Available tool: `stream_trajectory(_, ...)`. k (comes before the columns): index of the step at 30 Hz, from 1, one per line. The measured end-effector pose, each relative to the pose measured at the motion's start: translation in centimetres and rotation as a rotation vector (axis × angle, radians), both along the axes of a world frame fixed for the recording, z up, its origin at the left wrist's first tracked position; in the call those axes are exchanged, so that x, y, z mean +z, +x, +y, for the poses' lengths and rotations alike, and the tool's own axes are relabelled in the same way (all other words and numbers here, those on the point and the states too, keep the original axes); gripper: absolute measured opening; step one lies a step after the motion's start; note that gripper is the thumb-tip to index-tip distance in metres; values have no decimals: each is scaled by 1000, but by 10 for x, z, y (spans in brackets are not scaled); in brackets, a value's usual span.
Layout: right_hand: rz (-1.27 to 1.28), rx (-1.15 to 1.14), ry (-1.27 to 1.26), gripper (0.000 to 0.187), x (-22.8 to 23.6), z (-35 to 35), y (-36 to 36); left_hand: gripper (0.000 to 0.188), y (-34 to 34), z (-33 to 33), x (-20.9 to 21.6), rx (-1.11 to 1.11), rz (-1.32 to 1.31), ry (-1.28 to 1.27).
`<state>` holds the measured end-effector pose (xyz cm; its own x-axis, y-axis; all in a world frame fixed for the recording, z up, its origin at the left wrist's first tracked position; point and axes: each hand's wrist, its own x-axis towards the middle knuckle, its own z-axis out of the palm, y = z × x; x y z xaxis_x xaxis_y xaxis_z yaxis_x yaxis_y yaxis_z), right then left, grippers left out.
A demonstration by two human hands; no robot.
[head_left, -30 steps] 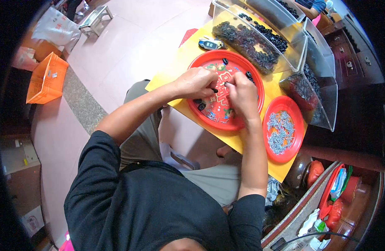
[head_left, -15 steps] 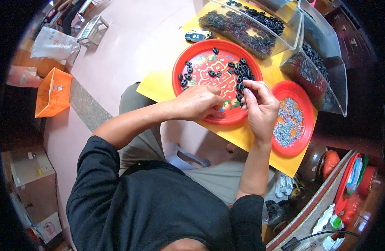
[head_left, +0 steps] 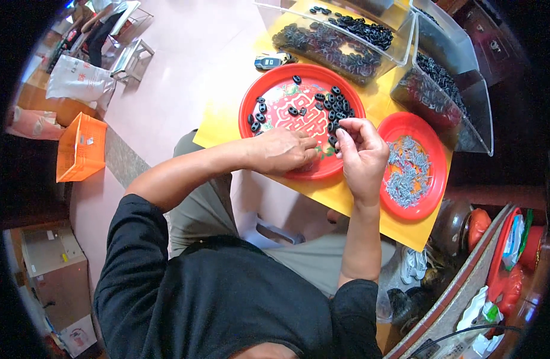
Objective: The person assembles plastic cord locks by hand, picking up plastic components from a tray and fitting them together.
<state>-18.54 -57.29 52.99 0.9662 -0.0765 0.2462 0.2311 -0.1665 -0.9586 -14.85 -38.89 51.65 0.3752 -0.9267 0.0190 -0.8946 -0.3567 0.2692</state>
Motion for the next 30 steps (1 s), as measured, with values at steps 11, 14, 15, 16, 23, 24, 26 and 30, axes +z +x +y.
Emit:
stream_trajectory(11,14,-7,122,8,-2,3,0,6,18,18,4,509,886,-639)
stream_trajectory(14,-14,37,98,11,-1,7,0,5,8,12,10,624,1017,-841)
stream_trajectory(15,-35,48,86,11,-1,8,0,6,9,12,-5,589,1111,-924)
stream_trajectory(16,-55,55,74,12,-1,9,0,9,6,12,-4,561,1162,-961)
stream_trajectory(23,167,224,308,30,1,14,-6,19,-9,6,-4,602,1426,-1199)
stream_trajectory(24,199,242,340,32,2,14,-6,19,-10,5,-2,599,1421,-1202)
stream_trajectory(26,208,247,333,33,6,13,-7,18,-11,4,2,570,1373,-1185)
stream_trajectory(30,229,276,374,34,8,11,-7,18,-12,2,9,501,1338,-1165)
